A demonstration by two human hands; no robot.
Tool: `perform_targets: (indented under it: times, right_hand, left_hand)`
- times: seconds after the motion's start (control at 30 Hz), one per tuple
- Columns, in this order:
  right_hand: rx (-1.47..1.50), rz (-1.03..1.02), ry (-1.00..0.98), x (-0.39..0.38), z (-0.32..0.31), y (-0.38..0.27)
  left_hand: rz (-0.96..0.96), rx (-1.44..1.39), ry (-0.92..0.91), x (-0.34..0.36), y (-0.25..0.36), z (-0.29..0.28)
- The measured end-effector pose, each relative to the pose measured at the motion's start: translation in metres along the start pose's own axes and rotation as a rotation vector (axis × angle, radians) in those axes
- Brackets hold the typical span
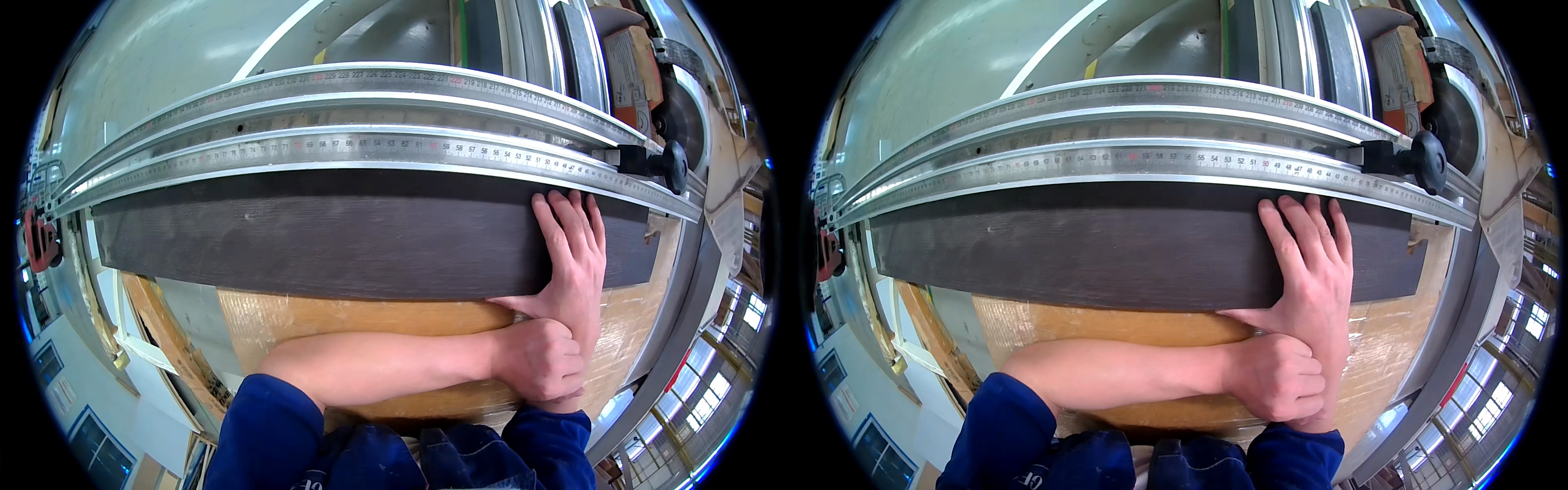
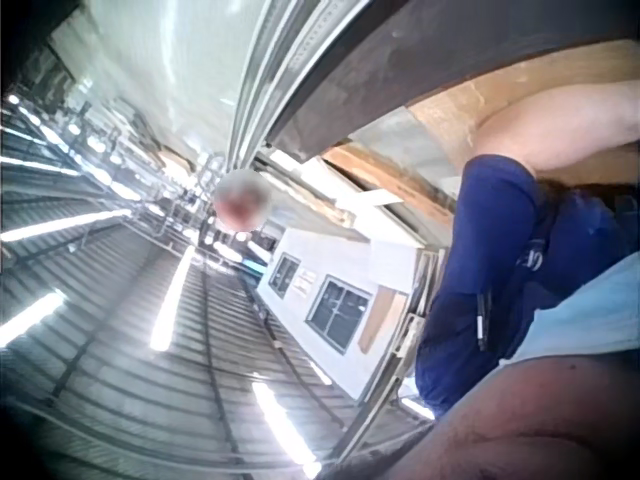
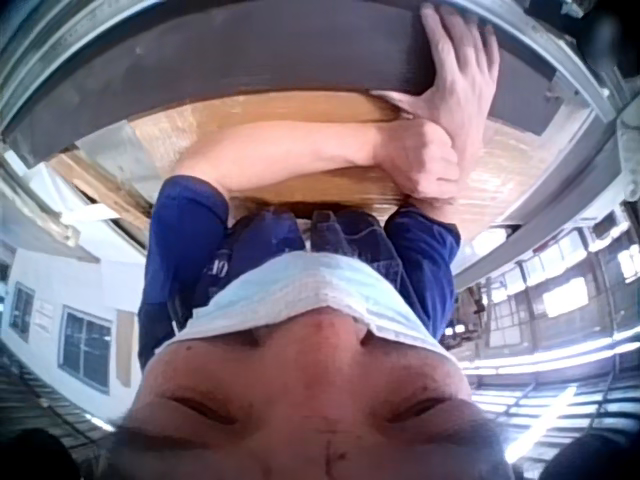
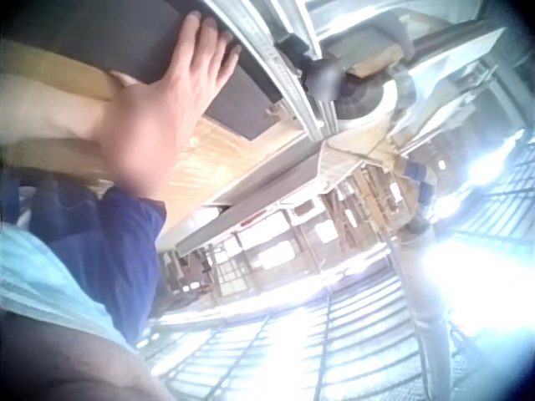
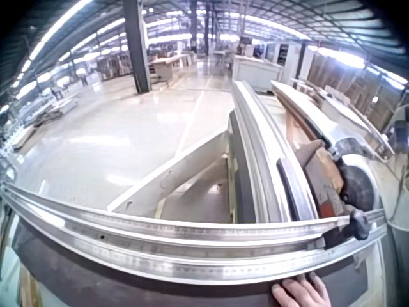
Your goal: The person positions a dark rectangular board on a table saw and pushes it through the blade to cut it. After the cut, the person lifts the board, flips it to inspect the cut edge, and places it back on the saw table.
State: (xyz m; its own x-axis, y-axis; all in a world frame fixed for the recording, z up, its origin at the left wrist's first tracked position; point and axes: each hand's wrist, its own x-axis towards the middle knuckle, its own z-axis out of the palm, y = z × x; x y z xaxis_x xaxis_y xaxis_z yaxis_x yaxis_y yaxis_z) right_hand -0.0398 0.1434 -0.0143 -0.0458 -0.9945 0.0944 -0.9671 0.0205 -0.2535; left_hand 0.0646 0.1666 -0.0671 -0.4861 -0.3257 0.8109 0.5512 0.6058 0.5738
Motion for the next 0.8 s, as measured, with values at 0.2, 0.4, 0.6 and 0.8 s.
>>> perform_targets:
  times: [0.2, 0.4, 0.6, 0.8]
  right_hand:
    - [0.025, -0.066, 0.037, -0.001, 0.001, 0.010]
    - [0.029, -0.104, 0.089, -0.006, 0.007, 0.017]
    - [0.048, -0.115, 0.190, -0.015, 0.014, 0.018]
    - [0.092, -0.095, 0.161, -0.018, 0.014, 0.019]
  left_hand:
    - [-0.045, 0.000, -0.017, 0.001, 0.002, -0.003]
    - [-0.109, -0.032, -0.054, 0.002, 0.000, -0.003]
    - [-0.144, -0.034, -0.136, 0.005, 0.000, -0.006]
    - [-0.135, -0.009, -0.147, 0.008, 0.002, -0.006]
